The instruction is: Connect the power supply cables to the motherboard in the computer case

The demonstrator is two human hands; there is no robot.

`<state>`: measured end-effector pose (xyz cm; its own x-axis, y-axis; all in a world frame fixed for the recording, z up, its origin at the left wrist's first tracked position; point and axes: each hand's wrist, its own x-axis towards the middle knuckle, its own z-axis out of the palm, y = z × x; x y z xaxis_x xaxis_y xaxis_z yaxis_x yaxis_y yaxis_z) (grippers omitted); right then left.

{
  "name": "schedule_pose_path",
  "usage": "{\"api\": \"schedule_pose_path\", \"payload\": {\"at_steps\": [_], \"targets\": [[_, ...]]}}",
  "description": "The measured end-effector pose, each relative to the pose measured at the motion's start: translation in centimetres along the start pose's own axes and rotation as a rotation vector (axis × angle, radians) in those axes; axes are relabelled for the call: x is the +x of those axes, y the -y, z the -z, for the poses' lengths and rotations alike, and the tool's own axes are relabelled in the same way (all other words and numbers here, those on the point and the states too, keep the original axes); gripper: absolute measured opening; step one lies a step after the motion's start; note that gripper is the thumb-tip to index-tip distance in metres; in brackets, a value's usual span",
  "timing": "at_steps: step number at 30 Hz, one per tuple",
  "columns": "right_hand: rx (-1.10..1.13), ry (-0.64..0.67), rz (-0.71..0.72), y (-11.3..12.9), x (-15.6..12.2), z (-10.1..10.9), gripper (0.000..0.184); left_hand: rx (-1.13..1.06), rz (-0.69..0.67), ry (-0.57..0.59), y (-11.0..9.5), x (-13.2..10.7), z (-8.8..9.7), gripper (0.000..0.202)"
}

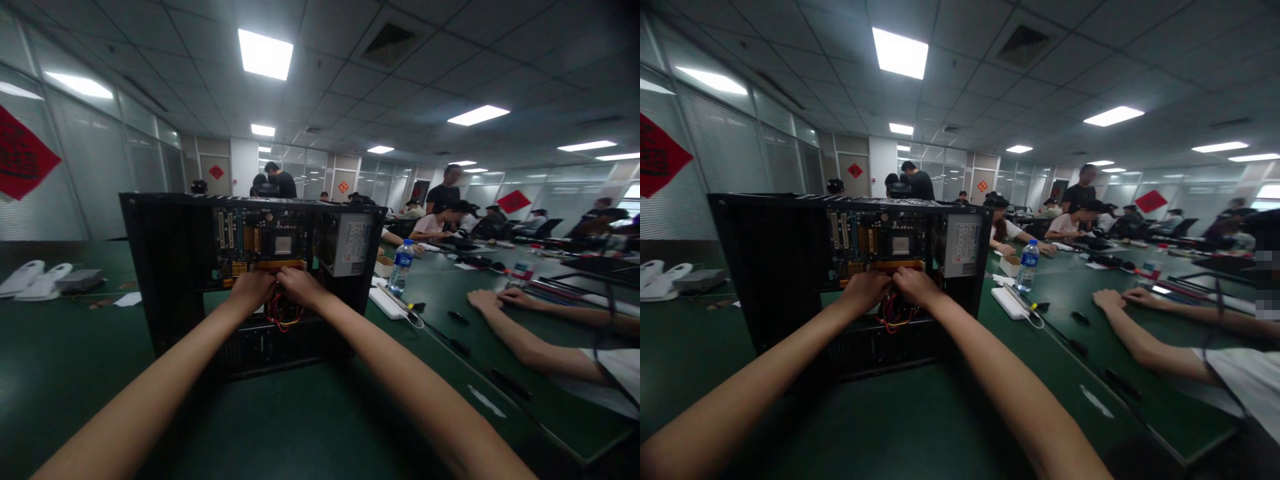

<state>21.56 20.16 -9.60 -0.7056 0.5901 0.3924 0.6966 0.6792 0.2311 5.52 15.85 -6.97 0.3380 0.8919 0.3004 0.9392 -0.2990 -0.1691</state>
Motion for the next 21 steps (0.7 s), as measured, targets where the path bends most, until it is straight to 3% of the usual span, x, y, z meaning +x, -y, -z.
{"api": "schedule_pose_path", "payload": {"at_steps": [12,21], "targets": [[0.167,-0.089,-0.096,-0.6,-1.6,-0.1,0.022,0.007,-0.046,0.008,0.1,-0.3,-0.2,0.030],[0.166,0.017,-0.225,-0.5,-1.4,0.7,0.027,0.018,-0.052,0.025,0.0,-0.2,-0.2,0.033]]}}
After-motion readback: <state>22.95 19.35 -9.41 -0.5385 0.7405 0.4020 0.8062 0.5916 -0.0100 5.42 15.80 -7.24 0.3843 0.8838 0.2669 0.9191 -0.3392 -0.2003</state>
